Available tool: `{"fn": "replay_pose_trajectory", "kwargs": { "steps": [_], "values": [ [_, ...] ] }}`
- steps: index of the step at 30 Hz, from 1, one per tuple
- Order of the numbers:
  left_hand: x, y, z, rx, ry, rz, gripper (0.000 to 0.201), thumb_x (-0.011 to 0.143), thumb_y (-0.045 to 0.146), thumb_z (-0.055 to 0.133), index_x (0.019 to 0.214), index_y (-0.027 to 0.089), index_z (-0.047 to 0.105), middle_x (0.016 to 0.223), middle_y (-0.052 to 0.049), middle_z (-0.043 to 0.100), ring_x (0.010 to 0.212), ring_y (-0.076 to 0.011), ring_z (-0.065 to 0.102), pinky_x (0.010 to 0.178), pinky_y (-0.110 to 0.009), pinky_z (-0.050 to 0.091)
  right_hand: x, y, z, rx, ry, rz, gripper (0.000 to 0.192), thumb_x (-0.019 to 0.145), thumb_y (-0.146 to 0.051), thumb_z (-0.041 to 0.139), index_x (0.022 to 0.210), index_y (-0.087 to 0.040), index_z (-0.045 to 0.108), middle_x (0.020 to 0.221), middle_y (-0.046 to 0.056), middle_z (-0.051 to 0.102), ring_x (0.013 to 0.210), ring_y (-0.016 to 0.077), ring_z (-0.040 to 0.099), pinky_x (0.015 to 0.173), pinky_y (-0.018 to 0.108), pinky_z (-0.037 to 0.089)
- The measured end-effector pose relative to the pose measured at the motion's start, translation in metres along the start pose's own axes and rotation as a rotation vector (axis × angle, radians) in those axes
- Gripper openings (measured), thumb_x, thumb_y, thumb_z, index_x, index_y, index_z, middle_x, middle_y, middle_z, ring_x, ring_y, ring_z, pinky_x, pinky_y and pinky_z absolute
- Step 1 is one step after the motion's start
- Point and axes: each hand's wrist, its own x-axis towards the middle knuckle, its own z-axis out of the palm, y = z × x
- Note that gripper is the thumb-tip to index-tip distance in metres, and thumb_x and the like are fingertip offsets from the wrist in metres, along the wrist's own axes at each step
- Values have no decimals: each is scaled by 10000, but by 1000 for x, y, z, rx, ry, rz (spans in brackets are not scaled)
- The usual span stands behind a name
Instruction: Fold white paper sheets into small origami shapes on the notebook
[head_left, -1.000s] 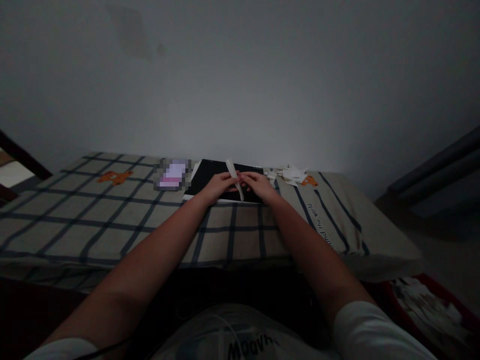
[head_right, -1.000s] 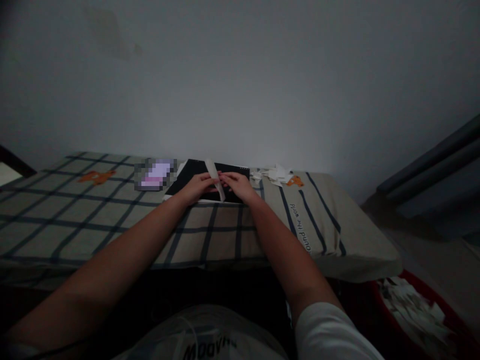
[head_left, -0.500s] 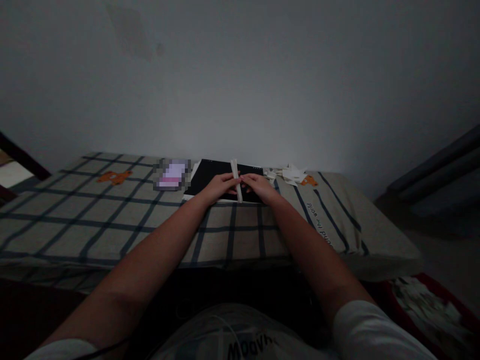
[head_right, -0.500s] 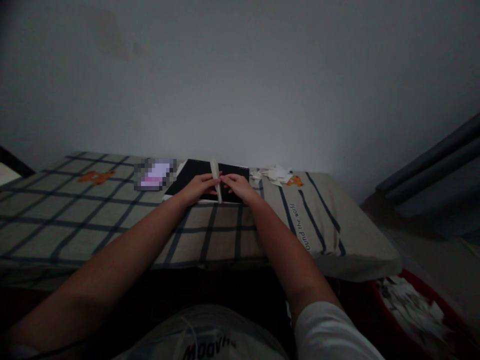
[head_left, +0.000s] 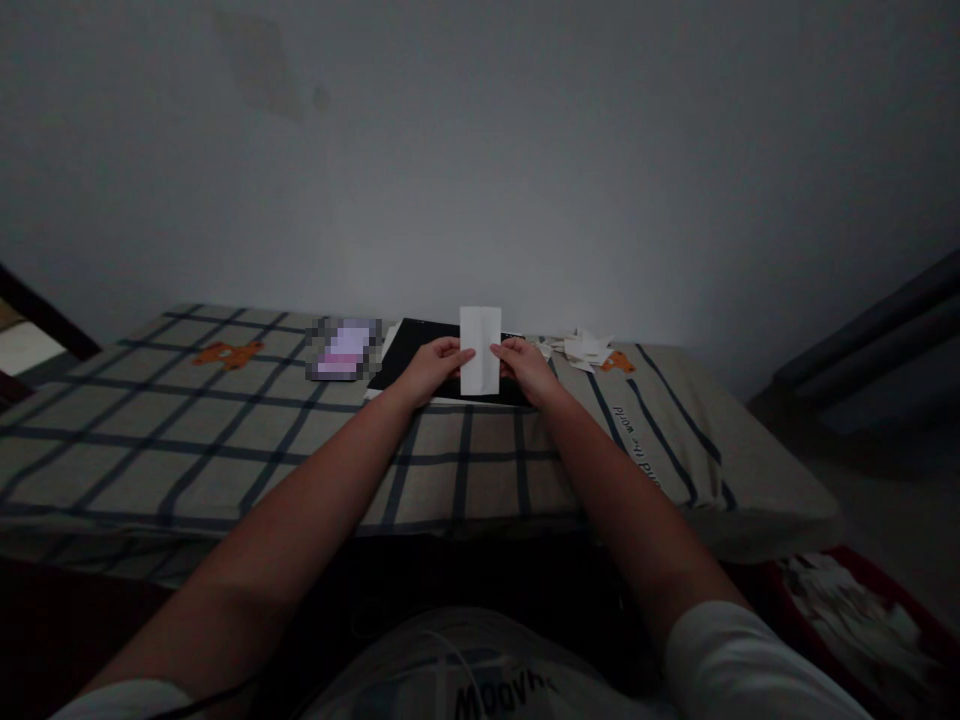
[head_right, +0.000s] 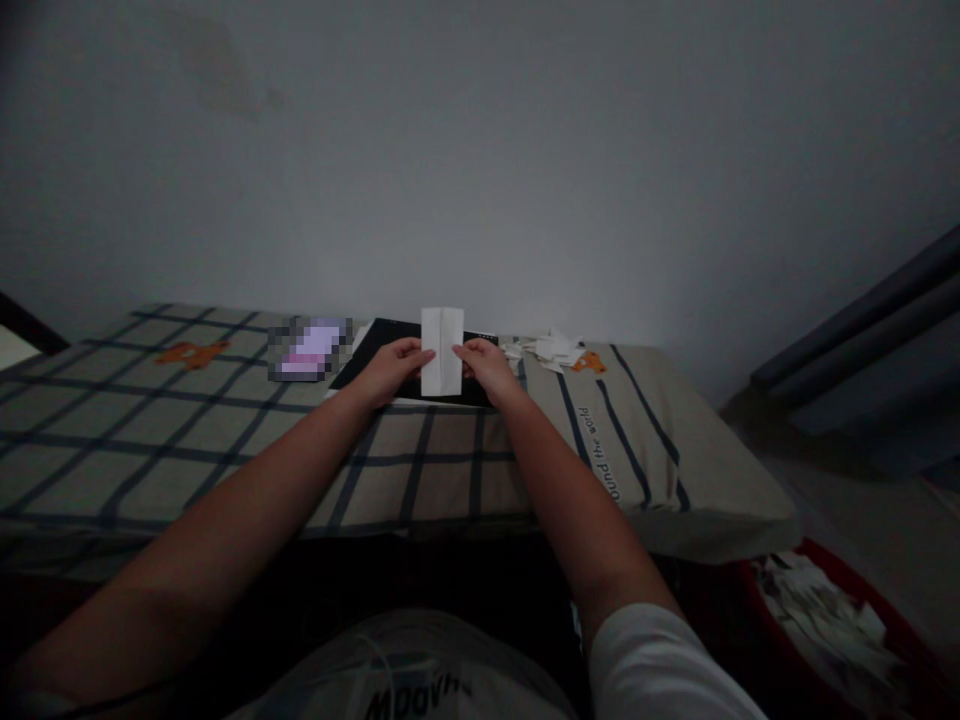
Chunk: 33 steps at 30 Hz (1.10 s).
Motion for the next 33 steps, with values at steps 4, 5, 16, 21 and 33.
{"fn": "replay_pose_trajectory", "kwargs": {
  "steps": [4,5,16,21,33],
  "values": [
    [1,-1,-2,27,37,56,363,631,352,808,869,142,632,804,-22,685,727,-128,625,715,-265,492,3,3,-1,2,11,-2,367,617,-458,763,747,-193,545,620,-57,571,552,79,510,525,213,386],
    [1,-2,-3,41,56,82,344,643,334,800,872,139,632,811,-27,688,724,-128,626,719,-269,493,4,4,-1,0,17,-5,365,606,-440,768,763,-195,548,625,-57,579,556,81,517,522,212,386],
    [5,-1,-6,237,200,164,424,679,235,780,1054,117,621,654,25,620,575,-100,566,595,-228,460,5,7,-3,-64,64,-120,331,600,-360,767,797,-213,547,629,-48,612,603,118,563,564,246,430],
    [6,0,-10,166,127,188,608,750,265,718,1304,129,507,656,27,647,555,-103,577,575,-230,483,6,8,-6,-110,55,-129,303,633,-349,743,869,-188,644,682,-17,634,645,123,568,612,267,449],
    [10,-3,-22,299,106,152,377,730,301,744,1067,132,722,995,-106,738,799,-177,668,831,-361,525,11,12,-14,-69,-19,-29,408,678,-187,747,1083,-199,701,935,43,721,820,143,639,854,353,510]
  ]
}}
